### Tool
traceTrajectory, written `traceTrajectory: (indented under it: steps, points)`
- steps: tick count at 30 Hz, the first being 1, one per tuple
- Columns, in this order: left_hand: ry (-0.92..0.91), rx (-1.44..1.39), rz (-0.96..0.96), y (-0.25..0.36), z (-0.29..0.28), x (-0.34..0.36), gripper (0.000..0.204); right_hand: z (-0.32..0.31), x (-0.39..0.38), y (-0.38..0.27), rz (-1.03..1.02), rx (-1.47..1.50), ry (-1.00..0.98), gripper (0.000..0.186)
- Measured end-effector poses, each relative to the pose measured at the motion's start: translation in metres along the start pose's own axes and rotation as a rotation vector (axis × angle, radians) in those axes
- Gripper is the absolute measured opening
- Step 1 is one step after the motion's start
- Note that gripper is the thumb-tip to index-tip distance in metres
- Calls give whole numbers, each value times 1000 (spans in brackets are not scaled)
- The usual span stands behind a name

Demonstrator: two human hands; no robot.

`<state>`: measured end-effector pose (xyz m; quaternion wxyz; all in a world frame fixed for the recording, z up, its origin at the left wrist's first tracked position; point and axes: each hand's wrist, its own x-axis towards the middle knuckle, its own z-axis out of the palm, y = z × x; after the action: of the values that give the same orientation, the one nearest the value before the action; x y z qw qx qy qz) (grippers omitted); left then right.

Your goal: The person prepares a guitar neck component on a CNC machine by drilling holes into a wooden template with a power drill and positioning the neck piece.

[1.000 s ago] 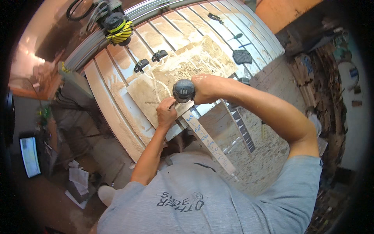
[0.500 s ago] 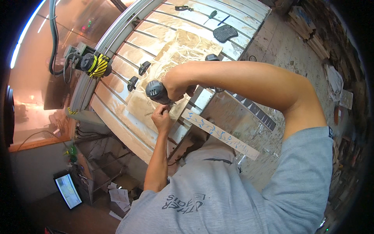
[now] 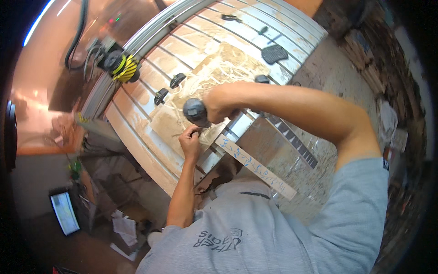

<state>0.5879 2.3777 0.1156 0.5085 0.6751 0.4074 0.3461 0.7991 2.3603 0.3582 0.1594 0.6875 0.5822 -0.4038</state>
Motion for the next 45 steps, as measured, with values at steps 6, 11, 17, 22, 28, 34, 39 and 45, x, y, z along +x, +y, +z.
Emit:
traceTrajectory:
  steps: [6, 11, 17, 22, 28, 34, 39, 45]
  points:
    - [-20, -157, -81, 3, -5, 0, 36, 10, -4, 1, -42, -32, 141, 30]
    - [-11, -123, -48, 6, -7, 1, 38, -11, 3, -11, 45, -15, -25, 40]
    - [80, -173, -26, 2, -5, 2, 33, -15, 4, -22, 133, -9, -83, 32]
    - [100, -395, -249, 29, -14, 7, 29, -5, 1, -16, 82, 70, -106, 29]
    - [7, -512, 588, 132, -4, 32, 78, -18, 6, -23, -325, -87, -56, 26]
    - [257, -362, 520, 140, 31, 33, 22, -24, 15, -21, 115, 254, -263, 33]
    - [229, -336, 556, 132, 24, 35, 21, -20, 22, -15, 161, 193, -323, 27]
    - [272, -316, 540, 129, 33, 36, 26, -21, 23, -9, 184, 204, -335, 29]
